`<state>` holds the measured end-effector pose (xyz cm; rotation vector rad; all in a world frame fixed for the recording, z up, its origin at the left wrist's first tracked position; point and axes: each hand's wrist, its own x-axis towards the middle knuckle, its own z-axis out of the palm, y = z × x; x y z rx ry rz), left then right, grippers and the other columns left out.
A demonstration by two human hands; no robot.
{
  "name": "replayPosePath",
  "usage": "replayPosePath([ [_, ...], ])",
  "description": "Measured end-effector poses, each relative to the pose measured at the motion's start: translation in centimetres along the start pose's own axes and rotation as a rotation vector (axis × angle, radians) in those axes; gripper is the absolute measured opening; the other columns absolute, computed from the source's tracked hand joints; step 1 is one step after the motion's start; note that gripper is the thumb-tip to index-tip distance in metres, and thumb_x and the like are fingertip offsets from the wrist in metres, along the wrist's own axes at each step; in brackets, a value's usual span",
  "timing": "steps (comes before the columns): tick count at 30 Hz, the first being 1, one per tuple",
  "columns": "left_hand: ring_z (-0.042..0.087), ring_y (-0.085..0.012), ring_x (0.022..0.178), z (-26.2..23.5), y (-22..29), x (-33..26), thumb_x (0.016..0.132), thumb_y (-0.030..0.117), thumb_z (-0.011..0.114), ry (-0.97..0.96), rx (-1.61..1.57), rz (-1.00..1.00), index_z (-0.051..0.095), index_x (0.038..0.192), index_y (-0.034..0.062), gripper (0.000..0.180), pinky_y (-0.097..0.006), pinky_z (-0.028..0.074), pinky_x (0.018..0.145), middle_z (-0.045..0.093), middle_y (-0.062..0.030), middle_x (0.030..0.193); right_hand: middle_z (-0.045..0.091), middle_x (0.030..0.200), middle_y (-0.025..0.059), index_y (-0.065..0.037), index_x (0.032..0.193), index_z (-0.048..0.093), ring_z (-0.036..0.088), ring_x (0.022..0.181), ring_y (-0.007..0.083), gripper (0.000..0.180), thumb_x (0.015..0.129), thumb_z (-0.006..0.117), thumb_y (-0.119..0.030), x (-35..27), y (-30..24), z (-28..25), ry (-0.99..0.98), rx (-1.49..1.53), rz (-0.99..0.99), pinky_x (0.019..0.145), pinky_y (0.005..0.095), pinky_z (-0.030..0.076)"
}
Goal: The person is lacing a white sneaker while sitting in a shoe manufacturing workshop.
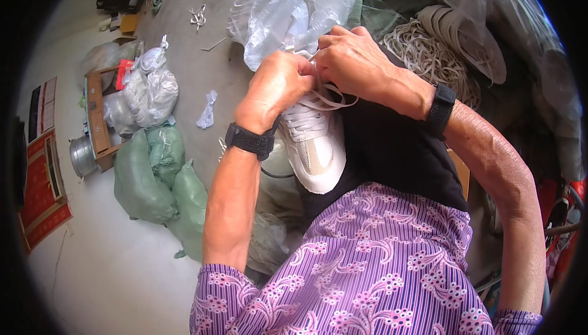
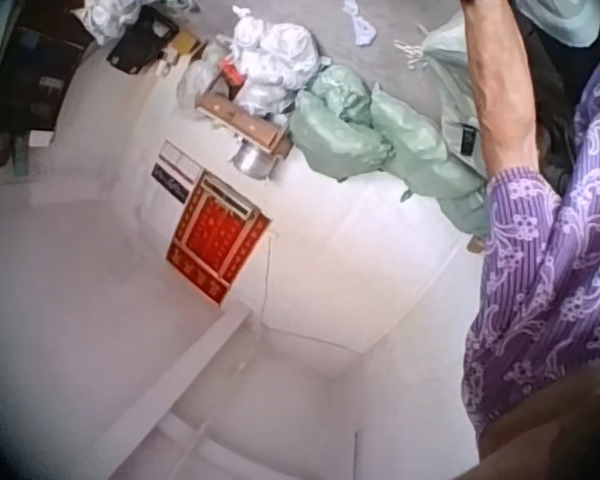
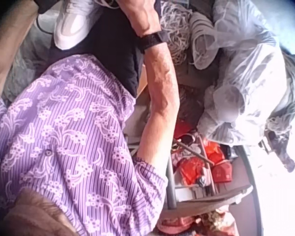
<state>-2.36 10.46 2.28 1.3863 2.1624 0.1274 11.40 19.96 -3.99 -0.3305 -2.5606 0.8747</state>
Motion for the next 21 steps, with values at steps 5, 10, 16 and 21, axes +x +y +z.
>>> replayPosePath([
  [5, 0.066, -0.03, 0.078, -0.8, 0.9, -0.3, 0.07, 0.019, 0.067, -0.001, 0.07, -0.048, 0.074, 0.085, 0.0147, 0.017, -0.039, 0.052, 0.073, 0.068, -0.013, 0.082, 0.058, 0.083, 0.0014, -0.01, 0.071, 0.065, 0.053, 0.09, 0.0227, 0.006, 0.073, 0.063, -0.016, 0.1, 0.1, -0.6, -0.034, -0.001, 0.006, 0.074, 0.0386, 0.039],
  [10, 0.066, -0.0301, 0.081, 0.0, 0.8, 0.0, 0.071, 0.02, 0.066, 0.011, 0.202, -0.004, 0.072, 0.081, 0.0109, 0.014, -0.04, 0.052, 0.071, 0.068, -0.0132, 0.084, 0.058, 0.085, 0.0029, -0.01, 0.079, 0.067, 0.053, 0.089, 0.0243, 0.009, 0.078, 0.062, -0.016, -0.6, 0.2, -0.4, -0.007, 0.003, -0.022, 0.073, 0.0399, 0.041],
  [16, 0.066, -0.0304, 0.079, 0.1, 0.0, -0.2, 0.072, 0.019, 0.065, 0.066, 0.265, 0.088, 0.072, 0.081, 0.0129, 0.013, -0.04, 0.051, 0.071, 0.068, -0.0122, 0.088, 0.058, 0.088, 0.0059, -0.009, 0.085, 0.067, 0.054, 0.085, 0.028, 0.01, 0.082, 0.06, -0.016, -1.2, 0.4, -1.1, 0.002, 0.053, 0.002, 0.07, 0.0393, 0.043],
  [21, 0.066, -0.0289, 0.076, -0.1, -0.5, -0.3, 0.072, 0.019, 0.063, 0.021, 0.019, 0.077, 0.073, 0.083, 0.0146, 0.015, -0.039, 0.051, 0.068, 0.068, -0.012, 0.079, 0.059, 0.082, 0.0092, -0.005, 0.084, 0.066, 0.055, 0.078, 0.03, 0.009, 0.083, 0.059, -0.012, -1.4, 0.9, -0.8, 0.07, 0.148, -0.057, 0.071, 0.0394, 0.045],
])
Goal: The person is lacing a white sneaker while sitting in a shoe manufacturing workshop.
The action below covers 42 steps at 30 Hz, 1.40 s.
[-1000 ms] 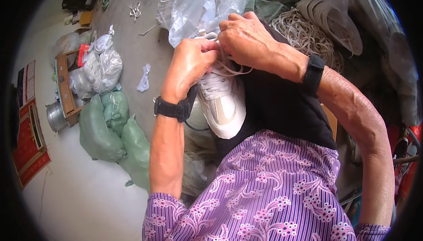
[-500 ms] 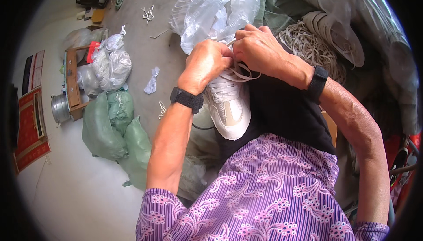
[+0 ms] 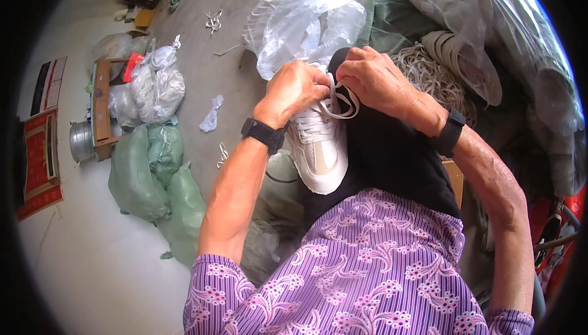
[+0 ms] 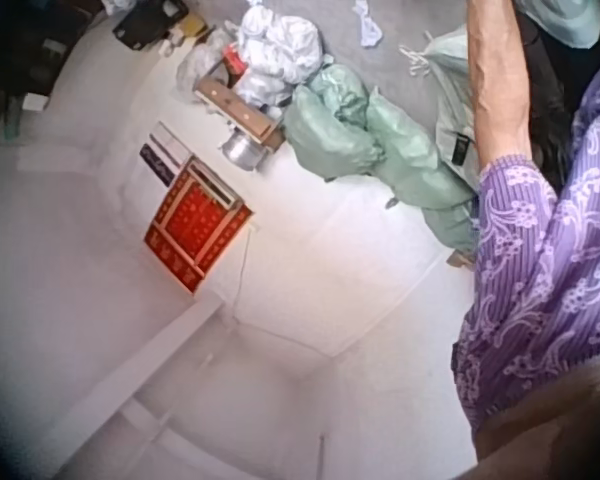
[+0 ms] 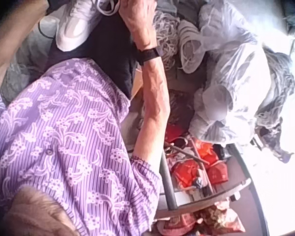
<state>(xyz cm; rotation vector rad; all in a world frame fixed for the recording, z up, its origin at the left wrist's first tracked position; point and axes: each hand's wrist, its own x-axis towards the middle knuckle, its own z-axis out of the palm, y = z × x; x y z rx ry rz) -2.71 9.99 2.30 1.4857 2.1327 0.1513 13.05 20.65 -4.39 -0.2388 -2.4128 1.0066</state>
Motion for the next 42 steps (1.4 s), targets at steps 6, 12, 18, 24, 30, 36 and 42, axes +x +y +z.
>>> replayPosePath([
  [6, 0.065, -0.0311, 0.072, 0.9, -0.2, 0.1, 0.071, 0.02, 0.063, 0.064, 0.144, 0.037, 0.071, 0.078, 0.0113, 0.013, -0.04, 0.051, 0.066, 0.066, -0.0123, 0.071, 0.059, 0.08, 0.0103, -0.004, 0.084, 0.066, 0.056, 0.076, 0.0304, 0.007, 0.08, 0.062, -0.009, -0.3, -0.2, -0.3, 0.029, -0.006, -0.039, 0.071, 0.0398, 0.046],
  [12, 0.064, -0.0347, 0.07, -1.2, -0.4, -1.3, 0.071, 0.021, 0.063, 0.29, 0.357, 0.099, 0.064, 0.072, 0.0062, 0.015, -0.041, 0.05, 0.063, 0.065, -0.0145, 0.07, 0.059, 0.083, 0.0094, -0.006, 0.088, 0.066, 0.055, 0.078, 0.0302, 0.009, 0.08, 0.063, -0.01, 0.0, -2.1, -1.1, 0.022, 0.082, -0.054, 0.072, 0.0388, 0.045],
  [18, 0.062, -0.0277, 0.059, -4.4, -3.0, -2.7, 0.072, 0.021, 0.063, 0.409, 0.234, -0.097, 0.066, 0.074, 0.0069, 0.014, -0.036, 0.049, 0.059, 0.062, -0.0114, 0.063, 0.056, 0.092, 0.0043, -0.011, 0.091, 0.066, 0.052, 0.092, 0.0248, 0.014, 0.078, 0.066, -0.017, 0.1, -3.2, -0.3, -0.116, -0.003, -0.028, 0.083, 0.0405, 0.039],
  [24, 0.054, -0.0122, 0.058, -2.0, -3.4, -5.1, 0.077, 0.014, 0.067, 0.481, -0.229, -0.081, 0.068, 0.089, 0.005, 0.015, -0.027, 0.046, 0.057, 0.062, -0.0035, 0.07, 0.056, 0.087, 0.0044, -0.01, 0.084, 0.065, 0.053, 0.091, 0.0248, 0.01, 0.079, 0.065, -0.019, 0.6, -3.1, -0.3, -0.181, -0.034, 0.039, 0.081, 0.0401, 0.039],
  [30, 0.049, -0.0085, 0.069, 0.1, -4.1, -6.3, 0.078, 0.01, 0.073, 0.435, -0.304, 0.186, 0.069, 0.092, 0.0056, 0.015, -0.024, 0.043, 0.061, 0.056, -0.0023, 0.09, 0.056, 0.084, 0.0059, -0.008, 0.081, 0.064, 0.053, 0.087, 0.0262, 0.016, 0.081, 0.066, -0.024, 0.8, -1.6, -1.4, -0.168, -0.022, 0.11, 0.077, 0.0401, 0.041],
  [36, 0.048, -0.0099, 0.069, 0.4, -4.5, -6.4, 0.085, 0.009, 0.064, 0.457, -0.413, 0.182, 0.061, 0.085, 0.0003, 0.009, -0.025, 0.042, 0.062, 0.052, -0.0031, 0.087, 0.058, 0.086, 0.0103, -0.003, 0.085, 0.064, 0.056, 0.085, 0.0309, 0.018, 0.083, 0.067, -0.021, 1.4, -1.9, -1.6, -0.094, 0.12, 0.059, 0.076, 0.0386, 0.046],
  [42, 0.05, -0.017, 0.07, 0.8, -5.5, -7.4, 0.087, 0.013, 0.06, 0.378, -0.588, -0.006, 0.057, 0.082, -0.0002, 0.014, -0.028, 0.042, 0.066, 0.051, -0.0075, 0.082, 0.058, 0.086, 0.0118, -0.002, 0.088, 0.064, 0.057, 0.087, 0.0302, 0.02, 0.084, 0.068, -0.021, 2.1, -2.4, -2.5, -0.181, 0.284, 0.146, 0.077, 0.038, 0.046],
])
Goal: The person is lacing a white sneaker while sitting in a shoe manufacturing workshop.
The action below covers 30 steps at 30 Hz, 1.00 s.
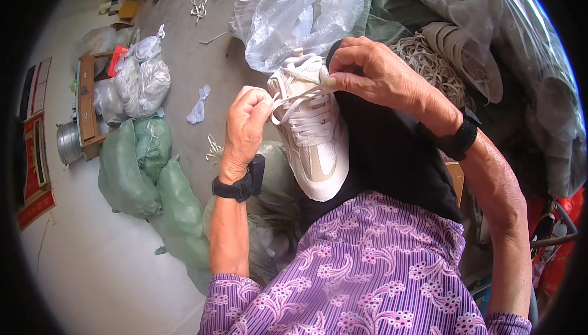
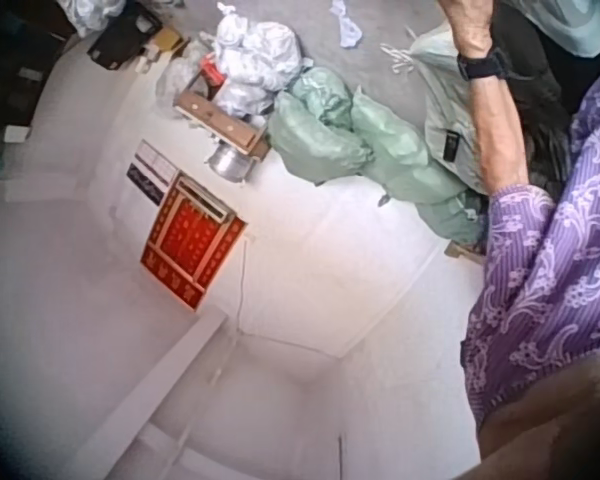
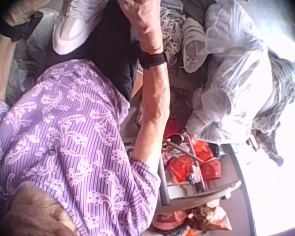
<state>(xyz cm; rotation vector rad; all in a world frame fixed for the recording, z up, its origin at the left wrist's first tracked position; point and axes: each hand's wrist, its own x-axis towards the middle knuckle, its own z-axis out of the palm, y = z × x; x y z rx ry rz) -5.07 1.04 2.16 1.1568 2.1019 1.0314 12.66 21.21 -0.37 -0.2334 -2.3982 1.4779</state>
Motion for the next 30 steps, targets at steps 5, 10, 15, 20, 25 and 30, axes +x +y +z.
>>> replayPosePath([
  [5, 0.048, -0.0128, 0.071, 0.7, -0.7, -0.2, 0.089, 0.014, 0.059, 0.033, -0.192, -0.061, 0.056, 0.081, -0.0015, 0.018, -0.027, 0.042, 0.066, 0.051, -0.0049, 0.081, 0.058, 0.087, 0.0114, -0.003, 0.09, 0.065, 0.058, 0.089, 0.029, 0.017, 0.084, 0.067, -0.018, 0.5, 0.4, 0.5, 0.001, 0.086, -0.042, 0.077, 0.0374, 0.047],
  [10, 0.048, -0.0107, 0.073, 1.1, -0.3, 0.0, 0.09, 0.015, 0.059, 0.06, -0.202, -0.088, 0.056, 0.081, -0.0023, 0.02, -0.025, 0.041, 0.067, 0.051, -0.0032, 0.082, 0.061, 0.086, 0.0109, -0.002, 0.093, 0.061, 0.061, 0.085, 0.0275, 0.015, 0.083, 0.066, -0.011, 1.9, -0.8, 1.6, -0.069, 0.159, -0.202, 0.075, 0.0353, 0.048],
  [15, 0.048, -0.0097, 0.074, 1.1, -0.8, -0.2, 0.091, 0.015, 0.06, 0.069, -0.282, -0.129, 0.057, 0.082, -0.0024, 0.02, -0.025, 0.042, 0.067, 0.051, -0.0027, 0.084, 0.052, 0.083, 0.005, 0.001, 0.091, 0.054, 0.051, 0.082, 0.0138, 0.021, 0.094, 0.056, -0.02, 1.5, -1.0, -0.1, -0.209, 0.296, 0.042, 0.076, 0.0298, 0.044],
  [20, 0.048, -0.0089, 0.073, 1.2, -1.2, -0.2, 0.091, 0.014, 0.06, 0.075, -0.283, -0.132, 0.058, 0.083, -0.0025, 0.018, -0.024, 0.042, 0.067, 0.052, -0.002, 0.085, 0.053, 0.079, 0.0073, -0.001, 0.093, 0.054, 0.053, 0.074, 0.0169, 0.014, 0.091, 0.055, -0.015, 2.0, -1.7, -0.2, -0.252, 0.132, 0.19, 0.07, 0.0307, 0.045],
  [25, 0.045, -0.0058, 0.071, 1.3, -1.4, -0.2, 0.095, 0.021, 0.056, 0.041, -0.259, -0.101, 0.058, 0.09, 0.0027, 0.019, -0.022, 0.04, 0.067, 0.051, 0.0032, 0.081, 0.058, 0.073, 0.0106, -0.004, 0.093, 0.056, 0.057, 0.07, 0.0314, 0.015, 0.082, 0.062, -0.013, 1.2, -0.1, 0.2, -0.044, -0.112, 0.08, 0.066, 0.038, 0.047],
  [30, 0.045, -0.0054, 0.072, 1.4, -1.6, -0.3, 0.095, 0.022, 0.057, 0.045, -0.307, -0.135, 0.058, 0.092, 0.0037, 0.018, -0.021, 0.039, 0.067, 0.051, 0.0036, 0.079, 0.057, 0.088, 0.0085, -0.008, 0.09, 0.061, 0.055, 0.087, 0.0294, 0.017, 0.074, 0.068, -0.011, 0.0, -0.8, 0.4, 0.083, -0.226, -0.237, 0.078, 0.039, 0.043],
])
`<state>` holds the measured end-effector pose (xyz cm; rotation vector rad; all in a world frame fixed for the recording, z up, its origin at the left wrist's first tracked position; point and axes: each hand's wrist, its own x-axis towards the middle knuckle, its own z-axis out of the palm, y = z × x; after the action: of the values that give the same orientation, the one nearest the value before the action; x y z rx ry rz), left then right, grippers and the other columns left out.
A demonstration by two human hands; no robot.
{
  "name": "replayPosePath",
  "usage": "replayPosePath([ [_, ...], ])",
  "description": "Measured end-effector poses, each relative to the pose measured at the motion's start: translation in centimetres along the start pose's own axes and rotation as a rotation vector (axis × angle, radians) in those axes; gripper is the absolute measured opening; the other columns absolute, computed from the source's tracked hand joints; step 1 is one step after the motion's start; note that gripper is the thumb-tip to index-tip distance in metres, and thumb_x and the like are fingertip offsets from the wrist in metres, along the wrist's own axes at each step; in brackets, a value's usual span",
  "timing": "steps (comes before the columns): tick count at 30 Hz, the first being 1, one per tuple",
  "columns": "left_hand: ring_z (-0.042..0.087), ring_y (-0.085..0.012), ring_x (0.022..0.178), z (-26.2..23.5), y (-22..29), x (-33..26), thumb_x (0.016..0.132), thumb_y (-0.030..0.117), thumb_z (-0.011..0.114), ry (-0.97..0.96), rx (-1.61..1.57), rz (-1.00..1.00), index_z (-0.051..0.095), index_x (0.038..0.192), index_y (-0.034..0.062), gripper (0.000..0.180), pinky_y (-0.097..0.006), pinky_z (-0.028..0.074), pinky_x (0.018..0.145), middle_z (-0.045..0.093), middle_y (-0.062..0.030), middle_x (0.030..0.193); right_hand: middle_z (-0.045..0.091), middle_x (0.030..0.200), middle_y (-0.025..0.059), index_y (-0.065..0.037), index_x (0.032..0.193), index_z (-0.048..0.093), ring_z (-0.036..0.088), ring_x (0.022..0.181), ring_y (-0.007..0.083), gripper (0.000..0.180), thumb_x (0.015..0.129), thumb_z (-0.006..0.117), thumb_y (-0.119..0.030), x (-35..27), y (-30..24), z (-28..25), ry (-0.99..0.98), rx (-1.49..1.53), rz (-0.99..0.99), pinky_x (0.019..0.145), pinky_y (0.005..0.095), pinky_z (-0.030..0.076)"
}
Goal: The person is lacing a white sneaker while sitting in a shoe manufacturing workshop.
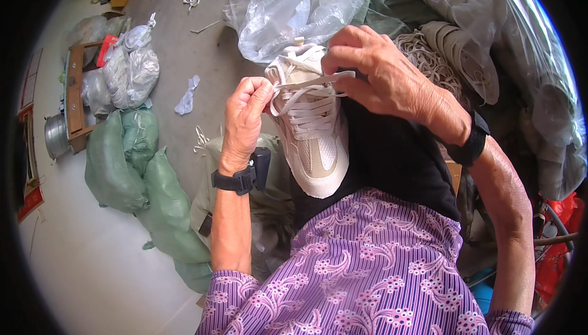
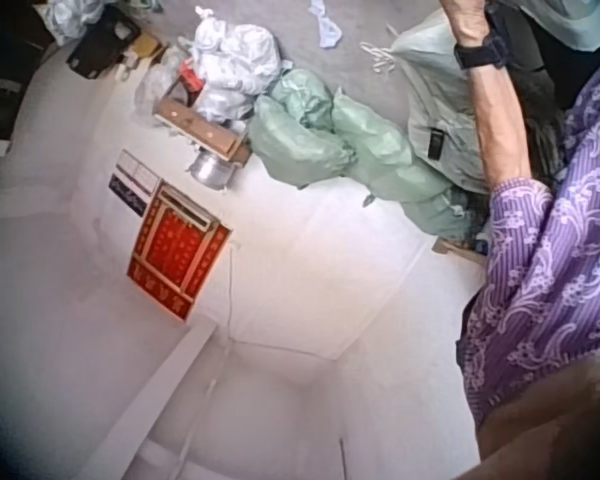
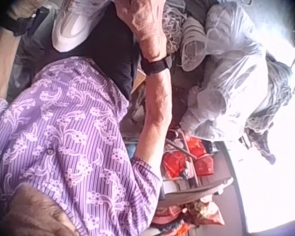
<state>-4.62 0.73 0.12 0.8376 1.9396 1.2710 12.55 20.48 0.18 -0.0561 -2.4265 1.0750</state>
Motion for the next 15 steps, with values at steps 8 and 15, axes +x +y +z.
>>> replayPosePath([
  [8, 0.045, -0.006, 0.071, -0.3, -0.2, -0.3, 0.095, 0.022, 0.056, -0.003, -0.004, 0.022, 0.058, 0.093, 0.003, 0.019, -0.022, 0.04, 0.067, 0.051, 0.0028, 0.079, 0.054, 0.098, 0.0044, -0.008, 0.07, 0.064, 0.05, 0.098, 0.0239, 0.01, 0.068, 0.072, -0.013, -2.0, -0.6, -0.2, -0.186, -0.168, -0.012, 0.086, 0.0396, 0.037],
  [15, 0.044, -0.0067, 0.072, -0.1, -0.7, -0.7, 0.095, 0.023, 0.056, -0.008, -0.091, 0.019, 0.058, 0.093, 0.0021, 0.021, -0.023, 0.039, 0.069, 0.05, 0.002, 0.08, 0.054, 0.095, 0.0045, -0.007, 0.062, 0.057, 0.05, 0.094, 0.0242, 0.008, 0.065, 0.065, -0.007, -2.2, -0.2, 0.3, -0.155, -0.124, 0.021, 0.085, 0.0395, 0.038],
])
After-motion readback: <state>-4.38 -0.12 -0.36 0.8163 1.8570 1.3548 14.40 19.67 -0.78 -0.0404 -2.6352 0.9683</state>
